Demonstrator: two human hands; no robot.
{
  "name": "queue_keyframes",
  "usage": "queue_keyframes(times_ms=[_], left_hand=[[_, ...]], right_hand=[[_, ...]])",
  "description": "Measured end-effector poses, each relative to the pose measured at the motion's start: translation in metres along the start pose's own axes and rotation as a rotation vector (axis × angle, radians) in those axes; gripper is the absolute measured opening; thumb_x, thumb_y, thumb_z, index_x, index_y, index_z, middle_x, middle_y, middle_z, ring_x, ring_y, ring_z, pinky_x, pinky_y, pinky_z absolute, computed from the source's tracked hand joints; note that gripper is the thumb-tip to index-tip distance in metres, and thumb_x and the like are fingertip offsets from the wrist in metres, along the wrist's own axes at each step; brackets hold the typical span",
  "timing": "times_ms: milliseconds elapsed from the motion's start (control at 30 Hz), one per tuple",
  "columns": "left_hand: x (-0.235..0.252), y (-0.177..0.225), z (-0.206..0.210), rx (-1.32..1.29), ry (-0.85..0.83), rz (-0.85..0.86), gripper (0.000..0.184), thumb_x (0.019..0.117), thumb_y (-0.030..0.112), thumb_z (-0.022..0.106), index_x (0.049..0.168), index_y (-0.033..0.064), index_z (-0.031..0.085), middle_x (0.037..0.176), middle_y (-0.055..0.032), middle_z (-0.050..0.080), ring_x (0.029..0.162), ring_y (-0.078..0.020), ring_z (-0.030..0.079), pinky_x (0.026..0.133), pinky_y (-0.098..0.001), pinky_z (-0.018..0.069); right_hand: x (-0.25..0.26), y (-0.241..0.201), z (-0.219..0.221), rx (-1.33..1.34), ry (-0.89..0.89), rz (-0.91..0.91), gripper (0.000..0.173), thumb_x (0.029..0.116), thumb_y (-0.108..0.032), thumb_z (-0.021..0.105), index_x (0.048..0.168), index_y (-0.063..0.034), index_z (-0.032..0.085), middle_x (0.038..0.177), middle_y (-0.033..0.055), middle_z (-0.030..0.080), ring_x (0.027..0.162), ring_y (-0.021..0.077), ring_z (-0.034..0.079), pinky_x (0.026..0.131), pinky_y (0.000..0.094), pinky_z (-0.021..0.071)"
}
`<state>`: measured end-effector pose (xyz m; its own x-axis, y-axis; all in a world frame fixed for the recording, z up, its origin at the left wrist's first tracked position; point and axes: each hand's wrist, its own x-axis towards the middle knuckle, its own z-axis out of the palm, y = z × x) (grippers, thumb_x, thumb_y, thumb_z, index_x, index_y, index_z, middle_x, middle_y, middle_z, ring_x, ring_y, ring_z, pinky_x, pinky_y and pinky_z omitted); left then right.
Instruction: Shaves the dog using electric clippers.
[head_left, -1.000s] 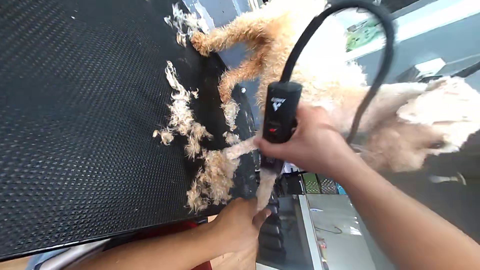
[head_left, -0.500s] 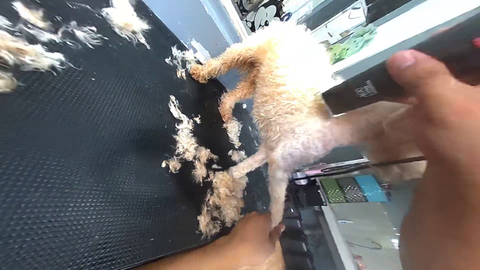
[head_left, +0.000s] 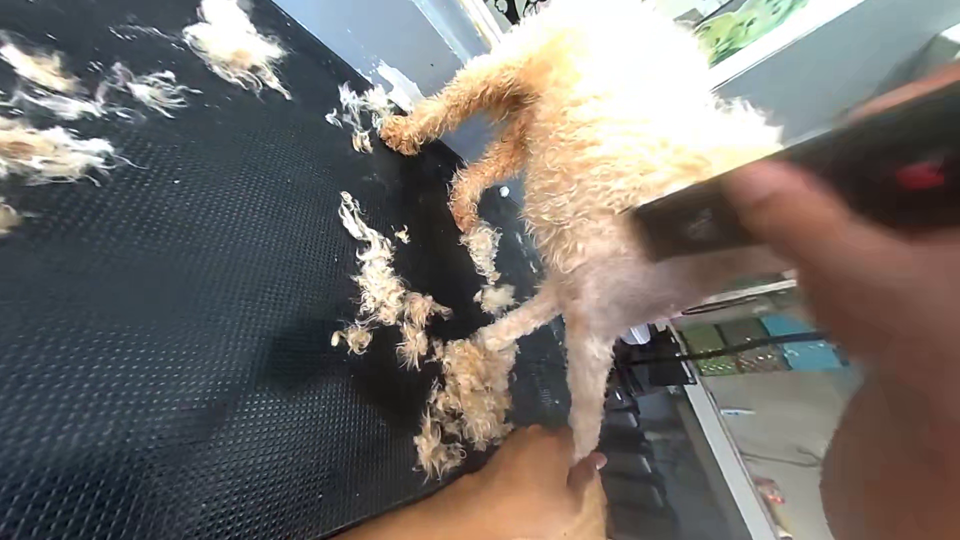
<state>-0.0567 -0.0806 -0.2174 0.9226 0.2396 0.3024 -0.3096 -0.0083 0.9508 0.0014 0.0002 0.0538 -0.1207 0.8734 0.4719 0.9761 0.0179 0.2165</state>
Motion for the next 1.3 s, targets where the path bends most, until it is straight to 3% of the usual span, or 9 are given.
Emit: queue_keyframes(times_ms=[100,167,333,433,533,633,767,967,1300], left_hand=[[0.001,0.002,0.001,0.011,-0.021,0.002,0.05,0.1096,0.044,0.041,0.102,0.0008,0.066,0.082,-0.0148,0.065,0.08,-0.0296,0.068,0.075,-0.0507,0.0561],[0.003,0.004,0.002,0.021,-0.049,-0.023,0.051,0.1094,0.045,0.041,0.103,0.0012,0.065,0.084,-0.0142,0.066,0.082,-0.029,0.068,0.076,-0.0501,0.0563],[0.004,0.004,0.005,0.045,-0.039,-0.026,0.051,0.1089,0.046,0.042,0.104,0.0016,0.066,0.085,-0.0139,0.066,0.082,-0.028,0.068,0.077,-0.0494,0.0565],[0.004,0.007,0.003,0.045,-0.011,-0.045,0.049,0.1088,0.045,0.043,0.105,0.0017,0.066,0.085,-0.0141,0.067,0.082,-0.0279,0.069,0.078,-0.0497,0.0571],[0.003,0.008,0.006,0.044,0.015,-0.043,0.048,0.1088,0.044,0.044,0.104,0.0025,0.066,0.083,-0.0124,0.066,0.079,-0.0258,0.068,0.076,-0.0473,0.0566],[0.001,0.005,0.006,0.054,0.048,-0.02,0.046,0.1087,0.043,0.045,0.104,0.0029,0.067,0.082,-0.0121,0.066,0.078,-0.0252,0.068,0.075,-0.0467,0.0566],[0.004,-0.001,0.007,0.05,0.091,-0.017,0.047,0.1083,0.043,0.046,0.102,0.0007,0.067,0.08,-0.0137,0.066,0.076,-0.0268,0.068,0.074,-0.0481,0.0565],[0.008,-0.005,0.01,0.044,0.099,-0.009,0.048,0.1081,0.043,0.046,0.102,0.0004,0.068,0.082,-0.0146,0.068,0.079,-0.0281,0.07,0.076,-0.05,0.0573],[0.001,-0.001,0.004,0.047,0.039,-0.046,0.052,0.1084,0.045,0.045,0.098,-0.0008,0.066,0.079,-0.0154,0.065,0.077,-0.0299,0.068,0.074,-0.0507,0.0558]], right_hand=[[0.007,-0.004,0.003,-0.19,0.039,0.015,0.072,0.0875,-0.054,0.076,0.131,0.0015,0.059,0.12,0.0165,0.068,0.112,0.0232,0.067,0.099,0.0479,0.0554],[0.005,-0.024,0.025,-0.375,-0.002,-0.055,0.069,0.0846,-0.057,0.074,0.118,0.0011,0.061,0.1,0.0196,0.07,0.092,0.0301,0.07,0.079,0.0543,0.054],[0.006,-0.032,0.043,-0.299,-0.33,0.043,0.048,0.0825,-0.055,0.073,0.105,-0.0132,0.066,0.078,0.0029,0.067,0.072,0.0195,0.068,0.061,0.0469,0.0532],[0.013,-0.034,0.004,-0.158,0.044,-0.035,0.051,0.0811,-0.052,0.08,0.106,-0.0088,0.066,0.091,-0.0002,0.072,0.085,0.0044,0.07,0.075,0.0319,0.06],[0.019,-0.035,0.003,-0.238,0.223,-0.137,0.056,0.0799,-0.048,0.08,0.109,-0.0023,0.065,0.092,0.0091,0.073,0.085,0.0146,0.071,0.074,0.0393,0.0586],[-0.003,-0.04,0.046,-0.36,-0.028,-0.11,0.052,0.0819,-0.047,0.075,0.11,-0.0043,0.065,0.087,0.0142,0.069,0.074,0.0319,0.07,0.059,0.0531,0.0545],[0.001,-0.031,0.059,-0.266,-0.52,-0.058,0.046,0.085,-0.053,0.073,0.112,-0.0162,0.066,0.09,0.0041,0.068,0.078,0.0226,0.069,0.065,0.0471,0.0556],[0.036,-0.013,-0.018,0.078,0.321,-0.115,0.052,0.0805,-0.036,0.086,0.114,-0.0024,0.064,0.101,0.0012,0.073,0.094,0.0027,0.071,0.085,0.0273,0.0618],[0.015,-0.026,0.061,-0.216,0.329,-0.146,0.041,0.0824,-0.036,0.079,0.102,-0.0025,0.067,0.089,0.0105,0.071,0.079,0.0182,0.071,0.067,0.0373,0.0584]])
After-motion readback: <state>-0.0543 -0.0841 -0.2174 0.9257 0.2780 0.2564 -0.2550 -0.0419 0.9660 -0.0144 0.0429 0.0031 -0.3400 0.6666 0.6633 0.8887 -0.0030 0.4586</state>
